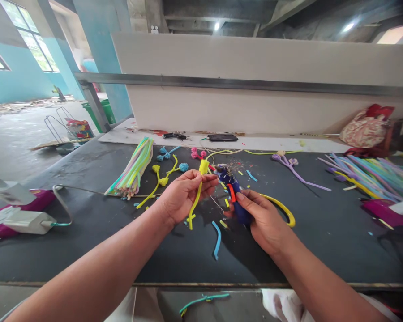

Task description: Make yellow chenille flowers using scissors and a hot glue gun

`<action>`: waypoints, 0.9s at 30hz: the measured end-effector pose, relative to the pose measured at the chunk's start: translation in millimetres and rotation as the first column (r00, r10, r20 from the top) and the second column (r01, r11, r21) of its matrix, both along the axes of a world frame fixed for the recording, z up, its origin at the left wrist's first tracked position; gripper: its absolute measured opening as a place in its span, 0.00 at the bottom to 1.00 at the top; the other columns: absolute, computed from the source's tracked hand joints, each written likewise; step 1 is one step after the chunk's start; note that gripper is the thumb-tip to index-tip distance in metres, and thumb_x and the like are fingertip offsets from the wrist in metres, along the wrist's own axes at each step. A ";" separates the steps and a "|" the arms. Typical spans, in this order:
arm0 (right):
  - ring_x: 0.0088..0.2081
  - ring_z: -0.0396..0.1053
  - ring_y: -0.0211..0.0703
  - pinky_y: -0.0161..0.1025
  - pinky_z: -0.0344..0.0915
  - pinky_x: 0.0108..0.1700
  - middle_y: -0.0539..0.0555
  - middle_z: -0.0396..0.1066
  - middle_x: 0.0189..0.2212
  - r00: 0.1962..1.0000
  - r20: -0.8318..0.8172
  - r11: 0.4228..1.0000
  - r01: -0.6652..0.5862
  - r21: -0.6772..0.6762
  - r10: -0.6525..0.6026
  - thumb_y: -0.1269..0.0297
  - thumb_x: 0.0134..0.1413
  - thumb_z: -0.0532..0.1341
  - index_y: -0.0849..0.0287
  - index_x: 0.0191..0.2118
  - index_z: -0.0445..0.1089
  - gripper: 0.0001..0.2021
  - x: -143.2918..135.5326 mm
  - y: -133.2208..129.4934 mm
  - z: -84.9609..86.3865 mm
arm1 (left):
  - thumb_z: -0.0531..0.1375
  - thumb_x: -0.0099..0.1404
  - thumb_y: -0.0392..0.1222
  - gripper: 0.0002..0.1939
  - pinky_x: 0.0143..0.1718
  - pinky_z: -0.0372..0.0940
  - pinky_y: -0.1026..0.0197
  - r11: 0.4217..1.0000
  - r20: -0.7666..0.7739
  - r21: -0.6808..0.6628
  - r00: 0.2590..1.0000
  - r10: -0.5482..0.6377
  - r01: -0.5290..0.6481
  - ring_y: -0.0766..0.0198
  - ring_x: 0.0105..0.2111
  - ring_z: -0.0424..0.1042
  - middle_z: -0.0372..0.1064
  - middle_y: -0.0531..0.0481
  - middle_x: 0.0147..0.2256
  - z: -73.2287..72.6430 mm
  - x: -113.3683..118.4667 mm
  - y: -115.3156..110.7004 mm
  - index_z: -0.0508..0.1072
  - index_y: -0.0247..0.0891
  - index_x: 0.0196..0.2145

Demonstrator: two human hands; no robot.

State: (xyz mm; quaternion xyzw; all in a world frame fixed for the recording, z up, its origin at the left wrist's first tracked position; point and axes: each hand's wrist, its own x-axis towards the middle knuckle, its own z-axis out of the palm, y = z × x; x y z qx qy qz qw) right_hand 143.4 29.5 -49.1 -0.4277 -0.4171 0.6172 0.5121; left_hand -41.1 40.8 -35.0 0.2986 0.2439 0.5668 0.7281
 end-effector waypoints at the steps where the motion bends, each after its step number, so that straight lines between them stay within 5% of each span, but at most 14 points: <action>1: 0.24 0.66 0.36 0.37 0.68 0.29 0.47 0.67 0.22 1.000 -0.021 1.000 -0.019 -0.014 0.019 0.58 0.41 0.69 0.57 0.27 0.67 0.11 0.6 -0.3 1.0 | 0.53 0.63 0.29 0.06 0.40 0.69 0.61 1.000 -0.007 0.009 1.000 0.013 -0.013 0.63 0.38 0.74 0.72 0.45 0.38 0.0 0.7 -0.1 0.62 0.35 0.29; 4: 0.26 0.65 0.37 0.37 0.69 0.30 0.47 0.67 0.23 0.999 -0.043 0.999 -0.030 -0.026 0.028 0.59 0.43 0.68 0.58 0.26 0.68 0.10 1.8 -1.1 2.6 | 0.54 0.63 0.33 0.05 0.25 0.66 0.70 0.999 -0.046 -0.001 0.998 0.044 -0.044 0.70 0.26 0.71 0.70 0.47 0.32 -0.7 4.0 -0.5 0.61 0.36 0.30; 7: 0.26 0.65 0.36 0.37 0.70 0.30 0.48 0.67 0.23 0.997 -0.061 0.998 -0.043 -0.036 0.041 0.60 0.44 0.68 0.58 0.27 0.69 0.09 0.5 -2.2 2.1 | 0.59 0.61 0.37 0.07 0.14 0.52 0.76 0.999 -0.029 -0.006 0.999 0.036 -0.036 0.76 0.19 0.60 0.64 0.53 0.26 -2.2 8.0 -1.5 0.62 0.35 0.29; 13: 0.25 0.65 0.36 0.37 0.70 0.29 0.47 0.66 0.22 0.995 -0.083 0.995 -0.056 -0.079 0.049 0.62 0.43 0.68 0.58 0.27 0.68 0.09 -6.2 -4.5 -0.8 | 0.68 0.50 0.39 0.13 0.13 0.44 0.76 0.998 -0.059 0.064 0.998 -0.007 0.010 0.80 0.16 0.47 0.50 0.61 0.19 -3.8 11.9 -4.5 0.69 0.32 0.29; 27: 0.24 0.67 0.37 0.38 0.69 0.30 0.46 0.69 0.22 0.998 -0.065 0.997 -0.020 -0.068 0.016 0.61 0.40 0.69 0.57 0.26 0.67 0.11 -11.0 -4.9 -2.5 | 0.69 0.47 0.40 0.13 0.15 0.42 0.74 0.998 -0.137 0.055 0.990 0.018 -0.010 0.79 0.17 0.48 0.52 0.59 0.19 -5.6 13.6 -5.9 0.70 0.30 0.25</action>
